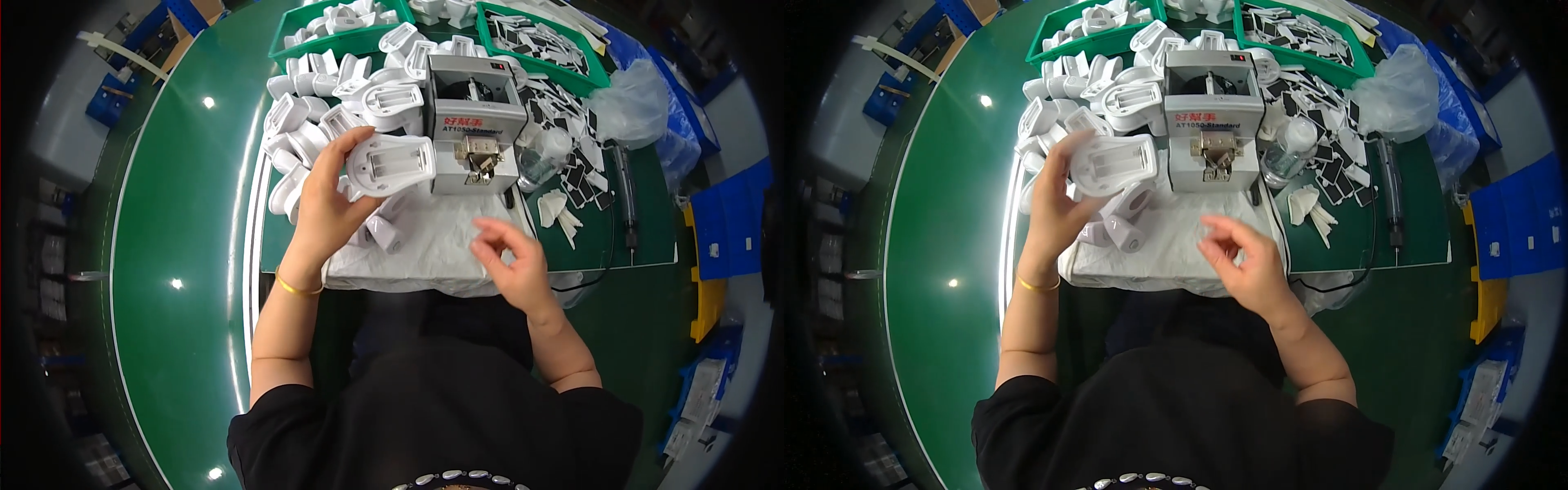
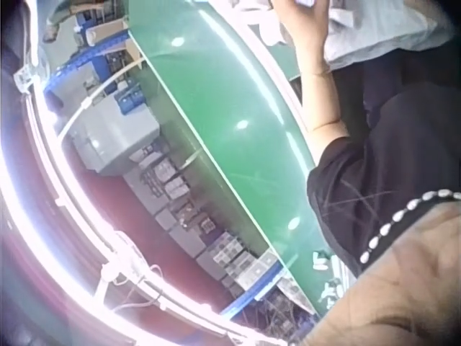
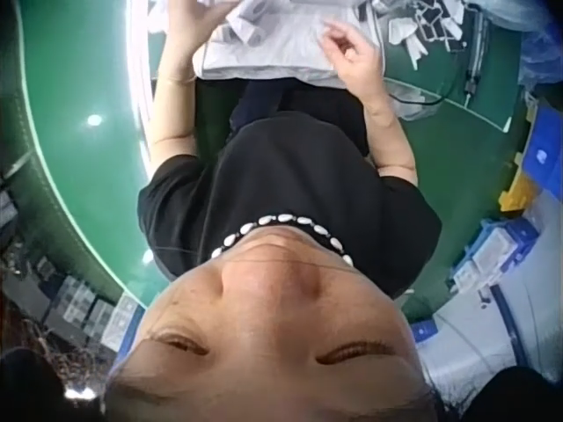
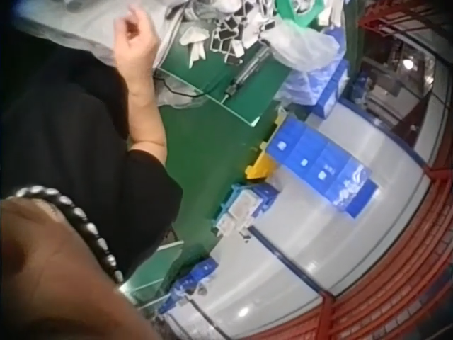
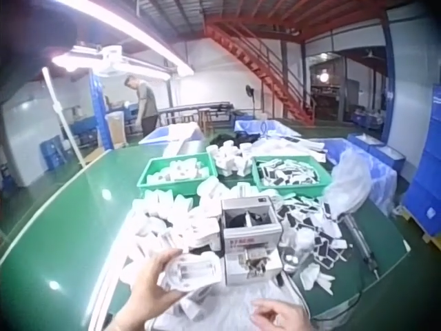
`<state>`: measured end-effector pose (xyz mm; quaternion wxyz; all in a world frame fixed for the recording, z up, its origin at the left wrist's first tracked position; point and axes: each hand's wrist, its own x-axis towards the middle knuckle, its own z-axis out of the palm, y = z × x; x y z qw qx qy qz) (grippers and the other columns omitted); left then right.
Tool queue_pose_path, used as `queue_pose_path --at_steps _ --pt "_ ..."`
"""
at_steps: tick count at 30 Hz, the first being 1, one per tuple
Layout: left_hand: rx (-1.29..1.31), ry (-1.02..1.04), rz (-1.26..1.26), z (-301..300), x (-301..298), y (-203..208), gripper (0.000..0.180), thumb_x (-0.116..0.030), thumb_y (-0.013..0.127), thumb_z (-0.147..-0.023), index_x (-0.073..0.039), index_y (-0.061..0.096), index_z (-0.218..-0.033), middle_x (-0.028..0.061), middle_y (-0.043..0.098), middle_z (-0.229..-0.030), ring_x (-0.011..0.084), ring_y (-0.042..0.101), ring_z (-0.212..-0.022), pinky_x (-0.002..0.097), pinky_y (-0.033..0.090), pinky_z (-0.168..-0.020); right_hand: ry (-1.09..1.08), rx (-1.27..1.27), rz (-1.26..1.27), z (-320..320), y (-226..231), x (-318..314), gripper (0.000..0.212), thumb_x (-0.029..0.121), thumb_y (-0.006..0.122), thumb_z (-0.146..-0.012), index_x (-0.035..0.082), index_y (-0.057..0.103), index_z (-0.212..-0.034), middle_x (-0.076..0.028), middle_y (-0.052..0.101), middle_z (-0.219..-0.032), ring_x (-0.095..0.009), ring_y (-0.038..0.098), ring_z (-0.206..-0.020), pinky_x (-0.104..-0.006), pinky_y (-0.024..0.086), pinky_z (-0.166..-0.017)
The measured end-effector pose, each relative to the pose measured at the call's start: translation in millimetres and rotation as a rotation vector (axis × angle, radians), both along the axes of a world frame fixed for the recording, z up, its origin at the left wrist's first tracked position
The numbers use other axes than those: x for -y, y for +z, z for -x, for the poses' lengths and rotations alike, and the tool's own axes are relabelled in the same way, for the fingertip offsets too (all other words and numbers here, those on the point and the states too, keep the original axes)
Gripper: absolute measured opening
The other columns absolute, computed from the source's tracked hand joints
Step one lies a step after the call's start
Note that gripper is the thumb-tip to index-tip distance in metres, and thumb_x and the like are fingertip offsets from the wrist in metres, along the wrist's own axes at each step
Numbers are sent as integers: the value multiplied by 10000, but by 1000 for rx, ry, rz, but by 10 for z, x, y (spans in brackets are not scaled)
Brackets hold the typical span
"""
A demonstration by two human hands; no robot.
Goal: The person assembles plastic housings by inserting battery covers into them, fastening each cover with a screw using an electric screwdriver, and placing parts into green bins.
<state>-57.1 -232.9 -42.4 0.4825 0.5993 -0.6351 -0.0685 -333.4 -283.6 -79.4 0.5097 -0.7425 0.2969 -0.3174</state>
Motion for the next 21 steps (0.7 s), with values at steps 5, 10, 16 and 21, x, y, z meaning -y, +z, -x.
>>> queue_pose_path --at_steps 5,10,16,21 --pt "-332 -234 -35 340 -218 24 753 116 722 -695 -22 452 -1383 119 595 -1303 208 573 -1218 324 461 -999 -114 157 307 -132 22 141 605 29 761 -802 9 515 -1354 -115 619 -1243 -183 610 -1111 -309 488 -896" --pt "-671 -504 -138 564 -236 -211 766 69 757 -752 -15 389 -1419 146 542 -1373 219 514 -1296 344 395 -1092 22 122 304 -126 -23 82 689 71 815 -751 -5 498 -1358 -153 577 -1311 -271 573 -1215 -367 473 -962" --pt "-332 -332 -144 1049 -220 -483 1124 -175 895 -688 -10 183 -1541 143 370 -1484 240 382 -1371 373 327 -1132 -235 -195 534 -2 -302 -189 819 262 826 -705 17 466 -1399 -196 582 -1171 -383 585 -1063 -431 516 -865" --pt "-494 -292 -230 1105 -189 -696 1174 -154 915 -645 -36 170 -1545 131 324 -1500 233 406 -1341 363 343 -1122 -26 -101 342 460 -150 74 296 127 792 -782 19 725 -1050 -106 701 -940 -208 670 -777 -311 538 -698"
